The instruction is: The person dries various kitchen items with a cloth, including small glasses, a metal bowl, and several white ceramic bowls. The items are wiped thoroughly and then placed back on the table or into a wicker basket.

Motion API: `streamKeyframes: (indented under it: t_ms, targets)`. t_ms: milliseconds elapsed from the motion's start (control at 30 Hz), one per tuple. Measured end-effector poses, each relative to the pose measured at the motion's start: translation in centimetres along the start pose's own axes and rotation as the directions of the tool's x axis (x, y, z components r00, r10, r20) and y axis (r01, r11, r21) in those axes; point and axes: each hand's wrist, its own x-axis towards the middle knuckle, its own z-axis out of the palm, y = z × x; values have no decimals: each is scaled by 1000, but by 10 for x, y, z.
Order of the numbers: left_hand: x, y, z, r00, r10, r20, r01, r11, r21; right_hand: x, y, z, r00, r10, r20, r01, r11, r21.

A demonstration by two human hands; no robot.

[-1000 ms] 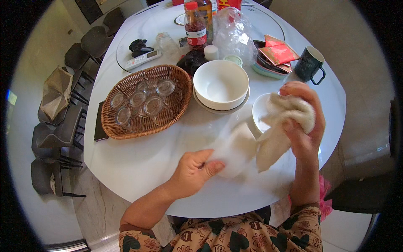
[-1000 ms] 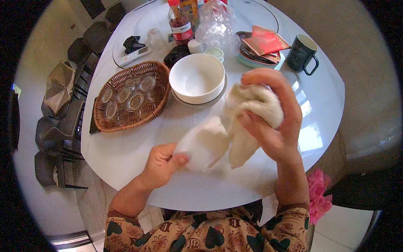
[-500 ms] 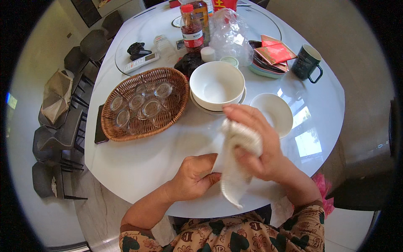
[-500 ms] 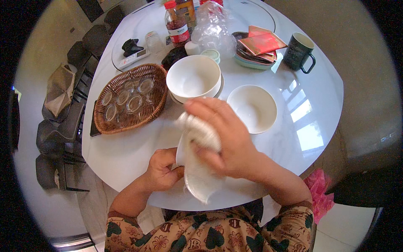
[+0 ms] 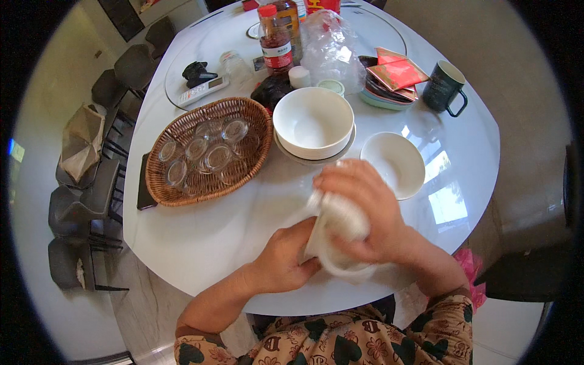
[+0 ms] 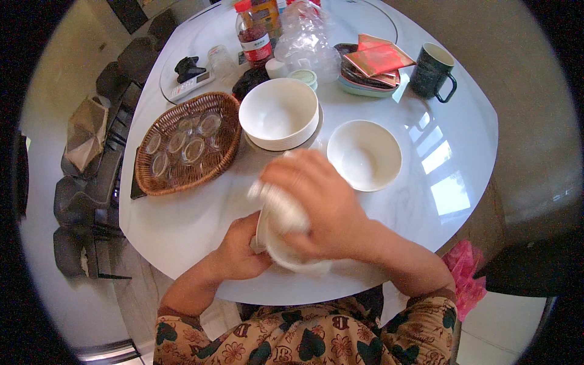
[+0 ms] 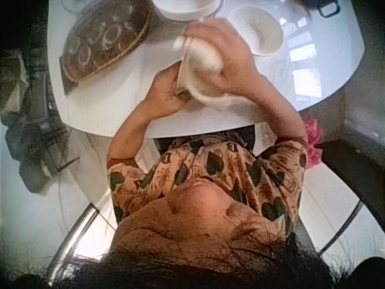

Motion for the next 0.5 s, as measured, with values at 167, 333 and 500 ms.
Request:
streamKeyframes:
  t_ms: [167, 333, 500]
  targets:
    - [-6, -10, -5, 996, 87, -34, -89, 995, -41, -1, -5, 7, 986, -166, 23, 168, 973, -157]
    - [1, 0, -8, 973, 229, 39, -230, 973, 24, -5, 9, -4, 903, 419, 94, -400, 740, 541]
    - [-9, -2, 2, 991, -114, -68, 74, 900, -430, -6, -8, 11, 989, -121, 90, 135, 977, -163]
